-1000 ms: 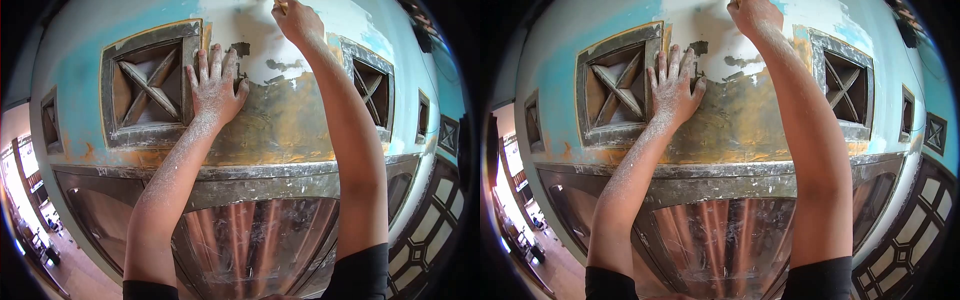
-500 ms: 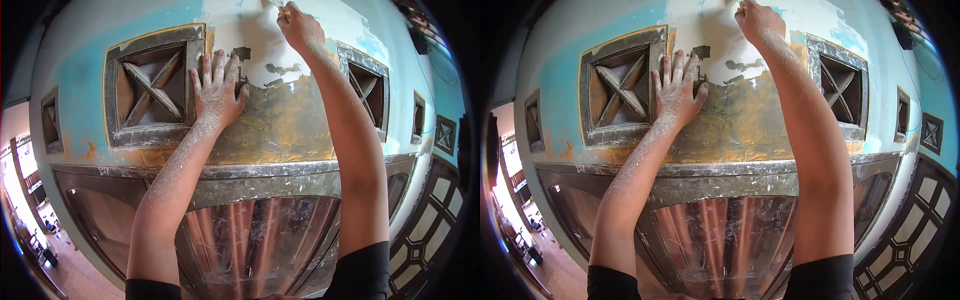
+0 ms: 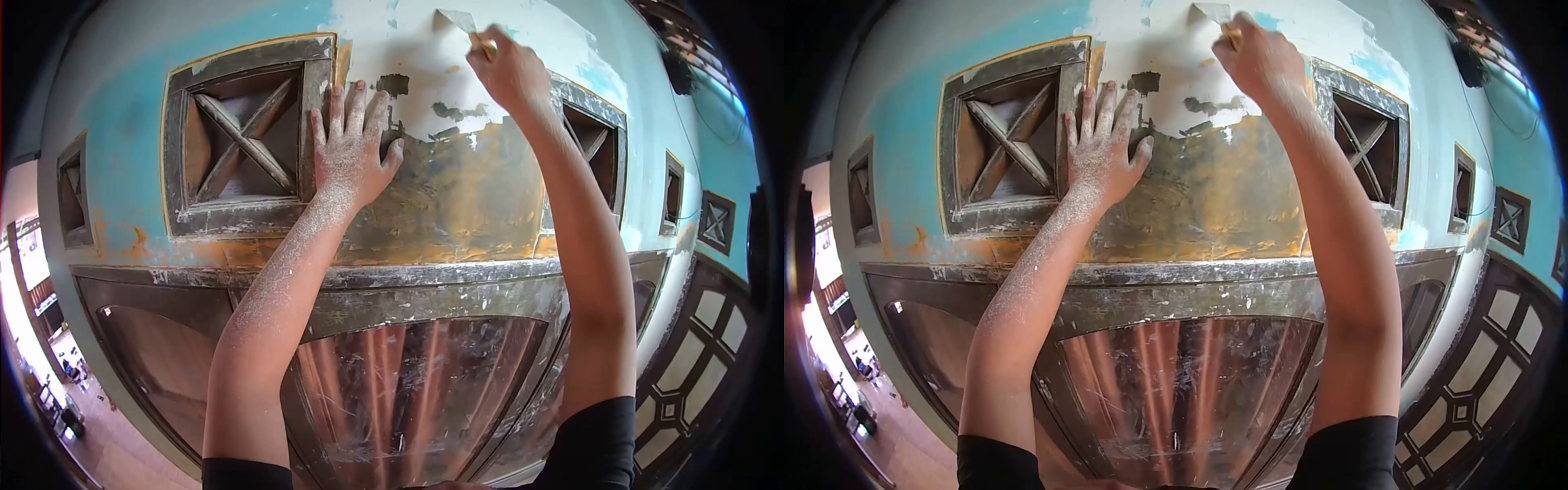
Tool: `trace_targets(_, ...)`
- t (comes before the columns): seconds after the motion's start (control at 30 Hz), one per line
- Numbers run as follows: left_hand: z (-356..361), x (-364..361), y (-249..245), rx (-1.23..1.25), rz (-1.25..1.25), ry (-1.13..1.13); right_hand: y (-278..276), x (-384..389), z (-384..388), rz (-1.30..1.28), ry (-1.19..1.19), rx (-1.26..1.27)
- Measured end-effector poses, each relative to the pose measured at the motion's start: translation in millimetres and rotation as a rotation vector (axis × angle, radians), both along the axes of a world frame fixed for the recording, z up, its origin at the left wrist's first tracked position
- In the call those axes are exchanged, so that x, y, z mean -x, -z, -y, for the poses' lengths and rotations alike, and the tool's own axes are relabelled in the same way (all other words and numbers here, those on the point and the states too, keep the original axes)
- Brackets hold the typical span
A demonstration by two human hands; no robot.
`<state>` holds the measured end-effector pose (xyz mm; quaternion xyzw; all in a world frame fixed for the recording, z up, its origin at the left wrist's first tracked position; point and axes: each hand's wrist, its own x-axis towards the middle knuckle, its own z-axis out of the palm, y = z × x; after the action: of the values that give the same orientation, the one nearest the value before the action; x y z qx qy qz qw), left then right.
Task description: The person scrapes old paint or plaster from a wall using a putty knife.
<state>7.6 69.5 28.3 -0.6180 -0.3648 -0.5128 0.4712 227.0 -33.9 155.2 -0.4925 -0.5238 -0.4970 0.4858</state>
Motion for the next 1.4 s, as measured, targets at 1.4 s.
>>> trace_targets(1.4, -2, -35, -81, -0.103, -0.059, -0.095, -116, -81, -13, -0.108, -0.012, -0.202)
